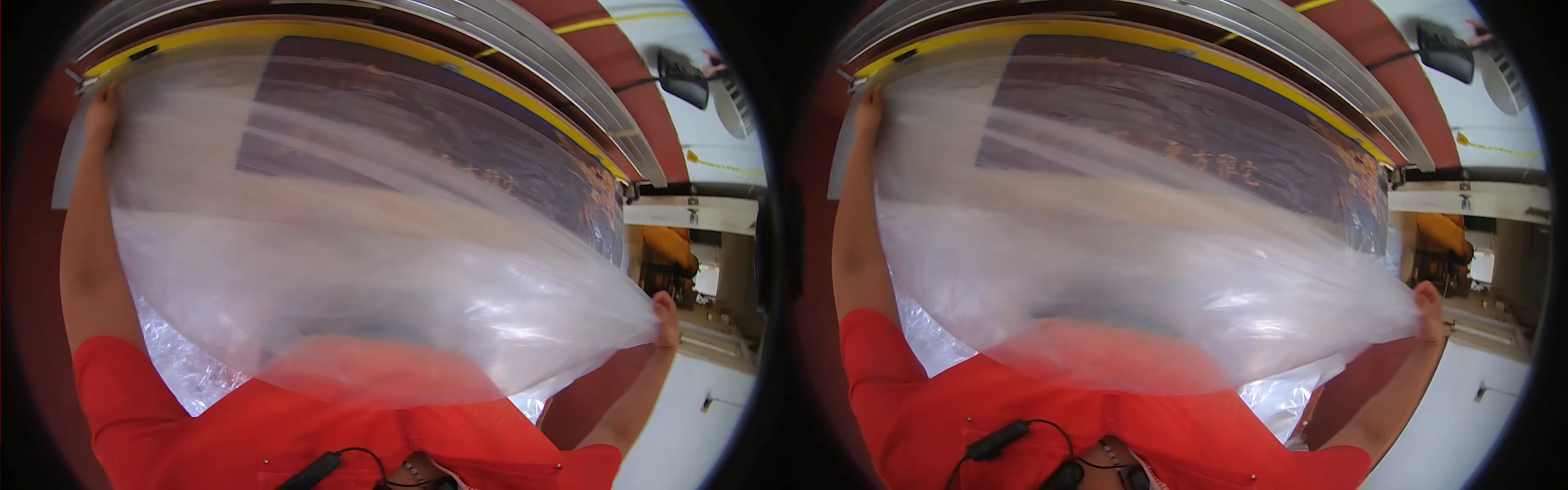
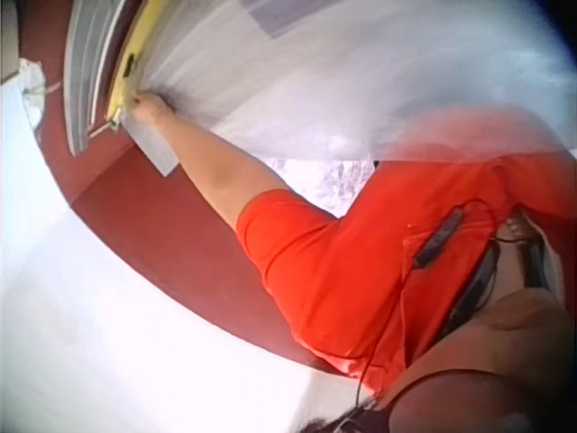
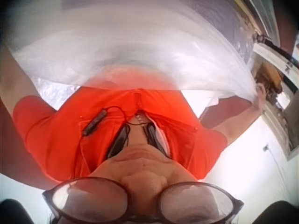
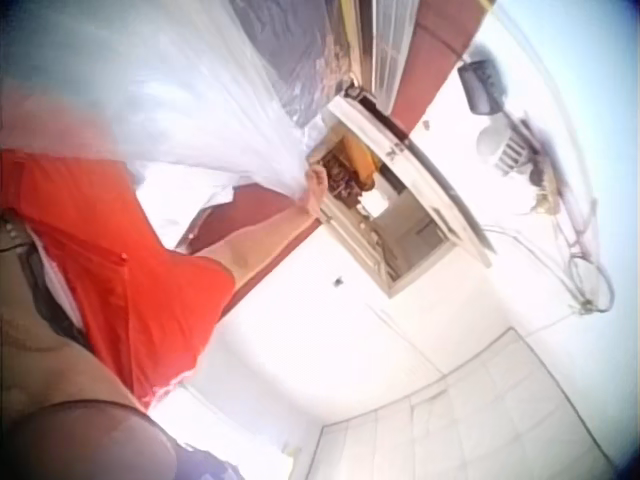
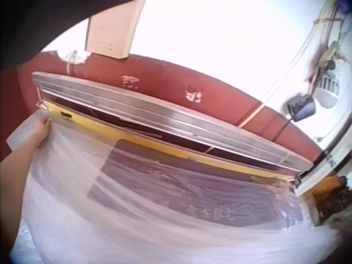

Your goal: The person wraps a large rectangular sign with a transparent plastic sheet. They repeatedly smooth the plastic over the surface, lift and reposition it, and tuck the edges to cover the sign. The sign remains on a workbench throughout the process.

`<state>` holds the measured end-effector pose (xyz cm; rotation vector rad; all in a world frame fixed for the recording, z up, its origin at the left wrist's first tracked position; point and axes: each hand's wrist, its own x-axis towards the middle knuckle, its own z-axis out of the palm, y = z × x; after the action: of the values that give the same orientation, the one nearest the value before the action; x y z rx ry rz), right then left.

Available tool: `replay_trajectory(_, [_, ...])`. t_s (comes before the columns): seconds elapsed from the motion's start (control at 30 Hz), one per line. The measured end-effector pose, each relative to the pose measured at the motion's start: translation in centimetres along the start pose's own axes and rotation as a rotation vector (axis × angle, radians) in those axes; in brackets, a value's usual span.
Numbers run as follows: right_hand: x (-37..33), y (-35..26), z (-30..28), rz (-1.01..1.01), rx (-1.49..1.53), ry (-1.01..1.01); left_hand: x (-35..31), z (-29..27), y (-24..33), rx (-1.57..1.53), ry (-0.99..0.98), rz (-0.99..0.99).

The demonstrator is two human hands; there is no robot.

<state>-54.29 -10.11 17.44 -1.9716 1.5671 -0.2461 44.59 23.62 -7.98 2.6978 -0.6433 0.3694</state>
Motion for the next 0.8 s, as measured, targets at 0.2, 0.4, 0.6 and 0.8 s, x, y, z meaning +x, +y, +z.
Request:
replay_trajectory(0.2, [-0.5,-12.5,-0.2,-0.774,-0.719,1.284,-0.7,0.6,0.5,0.16,0.0,-0.029])
replay_trajectory(0.4, [9.3,-2.4,19.7,-0.469,-0.836,0.419,0.8,0.8,-5.7,0.21,-0.005,0.022])
replay_trajectory(0.6, [11.6,6.3,17.3,0.126,-0.654,0.403,-1.8,-2.0,-4.1,0.177,-0.003,0.106])
replay_trajectory(0.8, [12.8,3.1,19.7,-0.173,-0.776,0.412,-1.0,-0.3,-5.0,0.047,0.048,0.137])
